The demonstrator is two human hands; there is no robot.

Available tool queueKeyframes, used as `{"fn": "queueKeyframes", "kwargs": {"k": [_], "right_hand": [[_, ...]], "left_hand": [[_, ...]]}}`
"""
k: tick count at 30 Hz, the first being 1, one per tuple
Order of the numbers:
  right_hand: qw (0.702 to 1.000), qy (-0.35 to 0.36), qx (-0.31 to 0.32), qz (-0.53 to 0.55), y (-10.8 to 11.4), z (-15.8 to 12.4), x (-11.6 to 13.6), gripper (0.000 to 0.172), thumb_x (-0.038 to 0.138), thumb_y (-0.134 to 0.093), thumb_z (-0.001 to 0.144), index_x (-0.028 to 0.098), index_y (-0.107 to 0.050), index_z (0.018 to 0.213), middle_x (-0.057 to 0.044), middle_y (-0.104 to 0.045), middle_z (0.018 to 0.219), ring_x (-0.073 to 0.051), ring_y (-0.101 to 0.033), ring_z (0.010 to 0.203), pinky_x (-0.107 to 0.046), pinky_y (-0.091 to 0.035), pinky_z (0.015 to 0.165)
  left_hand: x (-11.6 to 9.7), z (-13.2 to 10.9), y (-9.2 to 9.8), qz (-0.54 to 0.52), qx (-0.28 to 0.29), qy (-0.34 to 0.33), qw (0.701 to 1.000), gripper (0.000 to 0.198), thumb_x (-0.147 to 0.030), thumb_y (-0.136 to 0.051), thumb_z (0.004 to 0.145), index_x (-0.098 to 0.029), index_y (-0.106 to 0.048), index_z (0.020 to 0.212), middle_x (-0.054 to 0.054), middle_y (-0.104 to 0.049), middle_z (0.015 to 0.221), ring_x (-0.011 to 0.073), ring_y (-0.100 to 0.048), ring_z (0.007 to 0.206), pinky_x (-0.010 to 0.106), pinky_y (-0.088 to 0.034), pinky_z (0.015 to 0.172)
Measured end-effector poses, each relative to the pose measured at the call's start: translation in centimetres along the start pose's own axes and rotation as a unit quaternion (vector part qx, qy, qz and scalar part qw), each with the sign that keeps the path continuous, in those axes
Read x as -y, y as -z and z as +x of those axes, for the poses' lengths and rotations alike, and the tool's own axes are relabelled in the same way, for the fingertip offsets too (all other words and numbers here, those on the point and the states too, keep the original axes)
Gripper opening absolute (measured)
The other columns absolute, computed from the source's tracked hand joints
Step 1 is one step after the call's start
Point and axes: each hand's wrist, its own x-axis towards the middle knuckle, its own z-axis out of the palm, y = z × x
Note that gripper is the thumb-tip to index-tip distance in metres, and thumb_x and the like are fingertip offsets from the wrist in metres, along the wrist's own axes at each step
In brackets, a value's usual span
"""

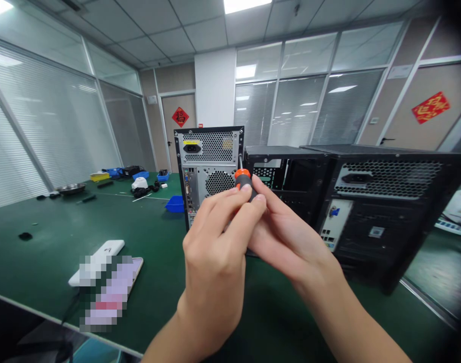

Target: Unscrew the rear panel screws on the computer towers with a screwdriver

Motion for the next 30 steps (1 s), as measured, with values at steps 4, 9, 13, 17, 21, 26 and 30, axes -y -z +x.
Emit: {"fn": "queueKeyframes", "kwargs": {"k": [4,9,13,17,21,26,30], "right_hand": [[1.000,-0.014,0.018,0.002,-0.1,0.1,0.2,0.013,0.032,-0.061,0.081,0.019,-0.064,0.079,0.003,-0.065,0.076,-0.010,-0.061,0.080,-0.025,-0.050,0.076],[0.999,-0.029,0.021,0.007,-0.2,0.3,0.4,0.013,0.032,-0.062,0.081,0.019,-0.064,0.078,0.003,-0.066,0.077,-0.010,-0.061,0.080,-0.025,-0.051,0.077],[0.999,-0.038,-0.003,0.026,-0.6,0.3,0.7,0.019,0.030,-0.055,0.087,0.018,-0.063,0.076,0.002,-0.066,0.077,-0.009,-0.062,0.078,-0.022,-0.051,0.075],[0.999,-0.038,-0.016,0.037,-1.1,0.3,0.8,0.025,0.029,-0.049,0.091,0.018,-0.063,0.073,0.003,-0.065,0.073,-0.006,-0.061,0.074,-0.017,-0.050,0.070],[0.998,-0.043,-0.013,0.043,-1.5,0.4,0.9,0.030,0.028,-0.044,0.093,0.018,-0.064,0.073,0.002,-0.067,0.077,-0.004,-0.060,0.072,-0.012,-0.048,0.063],[0.997,-0.048,0.001,0.057,-1.3,0.5,0.8,0.030,0.024,-0.042,0.094,0.017,-0.066,0.077,0.003,-0.066,0.073,-0.001,-0.057,0.064,-0.008,-0.046,0.058],[0.998,-0.048,0.029,0.018,-0.7,0.6,1.1,0.025,0.025,-0.046,0.092,0.018,-0.066,0.078,0.003,-0.064,0.071,-0.003,-0.052,0.057,-0.011,-0.042,0.048]], "left_hand": [[0.1,0.0,0.1,0.002,0.002,0.001,1.000,0.022,-0.008,-0.053,0.083,-0.019,-0.065,0.098,0.005,-0.068,0.104,0.0164,-0.063,0.100,0.032,-0.053,0.090],[0.1,0.0,0.0,0.005,-0.010,-0.004,1.000,0.025,-0.009,-0.054,0.082,-0.020,-0.065,0.102,0.005,-0.068,0.107,0.0175,-0.062,0.105,0.034,-0.053,0.092],[0.2,-0.2,-0.2,0.009,-0.028,-0.016,0.999,0.028,-0.008,-0.054,0.082,-0.019,-0.064,0.106,0.005,-0.067,0.111,0.0182,-0.061,0.109,0.034,-0.051,0.095],[0.4,-0.2,-0.4,0.005,-0.037,-0.036,0.999,0.029,-0.007,-0.053,0.083,-0.016,-0.063,0.109,0.007,-0.065,0.116,0.0187,-0.059,0.113,0.033,-0.050,0.097],[0.5,-0.2,-0.4,0.011,-0.040,-0.041,0.998,0.029,-0.007,-0.052,0.084,-0.015,-0.062,0.110,0.008,-0.064,0.118,0.0189,-0.058,0.113,0.033,-0.050,0.098],[0.4,-0.2,-0.2,0.018,-0.029,-0.036,0.999,0.029,-0.006,-0.052,0.083,-0.013,-0.062,0.109,0.009,-0.063,0.119,0.0195,-0.058,0.114,0.033,-0.050,0.098],[0.2,0.0,-0.1,0.014,-0.024,-0.030,0.999,0.029,-0.007,-0.055,0.082,-0.015,-0.060,0.110,0.009,-0.063,0.119,0.0197,-0.059,0.111,0.034,-0.051,0.096]]}}
